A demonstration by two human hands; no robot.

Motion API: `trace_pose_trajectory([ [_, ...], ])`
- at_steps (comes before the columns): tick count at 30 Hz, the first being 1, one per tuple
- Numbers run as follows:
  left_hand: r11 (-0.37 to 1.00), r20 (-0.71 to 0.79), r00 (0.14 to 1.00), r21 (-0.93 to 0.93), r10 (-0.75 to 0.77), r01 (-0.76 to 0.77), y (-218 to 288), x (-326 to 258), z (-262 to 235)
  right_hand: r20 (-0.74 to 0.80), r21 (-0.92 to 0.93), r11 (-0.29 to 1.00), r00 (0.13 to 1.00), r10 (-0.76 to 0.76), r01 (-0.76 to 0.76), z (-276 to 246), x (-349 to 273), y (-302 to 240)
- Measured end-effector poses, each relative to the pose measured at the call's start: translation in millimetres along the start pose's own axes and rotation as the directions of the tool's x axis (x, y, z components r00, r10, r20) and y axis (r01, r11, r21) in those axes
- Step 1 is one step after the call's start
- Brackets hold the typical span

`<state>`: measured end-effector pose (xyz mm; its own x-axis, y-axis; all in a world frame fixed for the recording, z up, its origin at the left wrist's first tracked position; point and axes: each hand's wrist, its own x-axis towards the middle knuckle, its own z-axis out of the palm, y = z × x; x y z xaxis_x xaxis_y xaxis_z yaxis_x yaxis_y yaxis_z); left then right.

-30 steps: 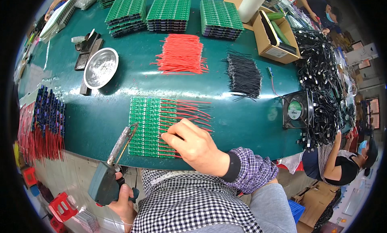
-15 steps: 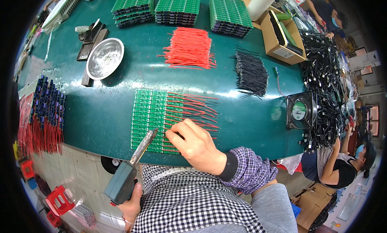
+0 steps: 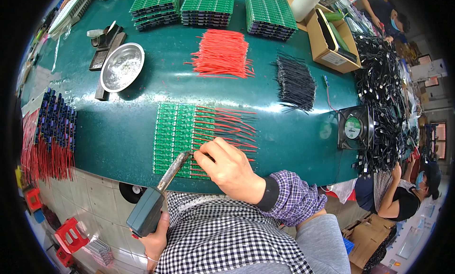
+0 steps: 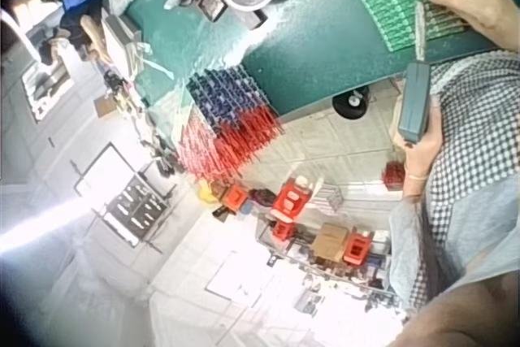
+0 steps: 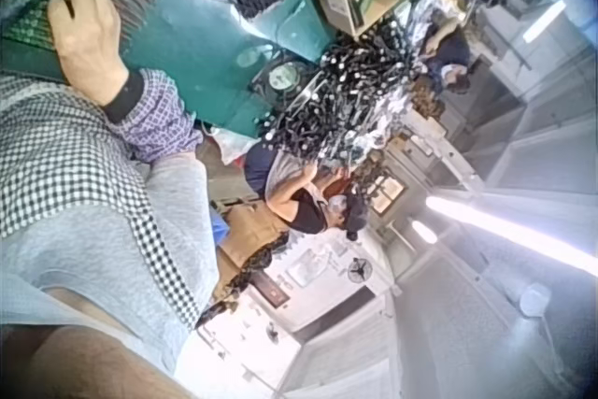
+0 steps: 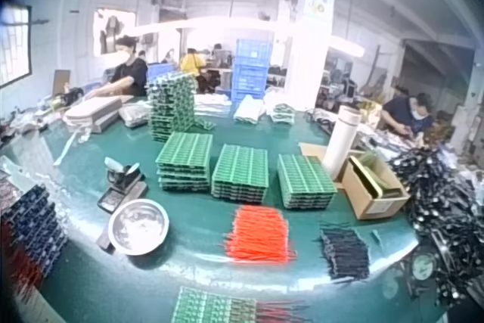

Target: The person positions wires on a circuit board panel, solders the wires to the board using a soldering tool, and places the assembled board panel onto a stack.

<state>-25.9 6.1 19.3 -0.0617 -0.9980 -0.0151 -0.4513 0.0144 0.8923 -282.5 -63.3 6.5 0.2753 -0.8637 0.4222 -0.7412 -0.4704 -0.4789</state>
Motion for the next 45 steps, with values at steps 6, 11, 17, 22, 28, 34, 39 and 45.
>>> trace_pose_trajectory([
  [6, 0.999, 0.009, 1.0, 0.035, 0.002, -0.003, -10, -7, -4, 0.01, -0.002, 1.0, 1.0, 0.002, -0.002, 0, 0, 1],
  [11, 0.971, -0.055, 0.97, -0.056, -0.237, 0.234, -20, -26, -6, 0.005, -0.003, 1.0, 1.0, 0.0, 0.0, 0, 0, 0],
  [17, 0.98, -0.041, 0.979, -0.01, -0.198, 0.198, -17, -23, -6, 0.029, -0.043, 0.999, 0.999, -0.027, 0.028, 1, -2, 2],
  [22, 0.986, -0.049, 0.984, -0.005, -0.169, 0.169, -14, -22, -4, -0.004, -0.018, 1.0, 1.0, -0.006, 0.006, 2, -1, 0],
  [28, 0.987, -0.083, 0.983, -0.017, -0.164, 0.163, -10, -22, -3, -0.103, -0.044, 0.997, 0.992, -0.07, 0.066, 1, 1, -2],
  [34, 0.985, -0.044, 0.984, 0.004, -0.172, 0.173, -13, -25, -8, -0.086, -0.003, 0.998, 0.994, -0.069, 0.069, 2, -6, -4],
  [39, 0.999, -0.033, 0.999, 0.043, -0.01, 0.012, -3, -14, -7, -0.063, 0.001, 0.998, 0.996, -0.061, 0.061, 4, -7, -4],
  [45, 0.997, 0.015, 1.0, 0.078, 0.0, -0.001, 2, -10, -8, -0.046, -0.012, 0.999, 0.998, -0.052, 0.052, 4, -9, -4],
])
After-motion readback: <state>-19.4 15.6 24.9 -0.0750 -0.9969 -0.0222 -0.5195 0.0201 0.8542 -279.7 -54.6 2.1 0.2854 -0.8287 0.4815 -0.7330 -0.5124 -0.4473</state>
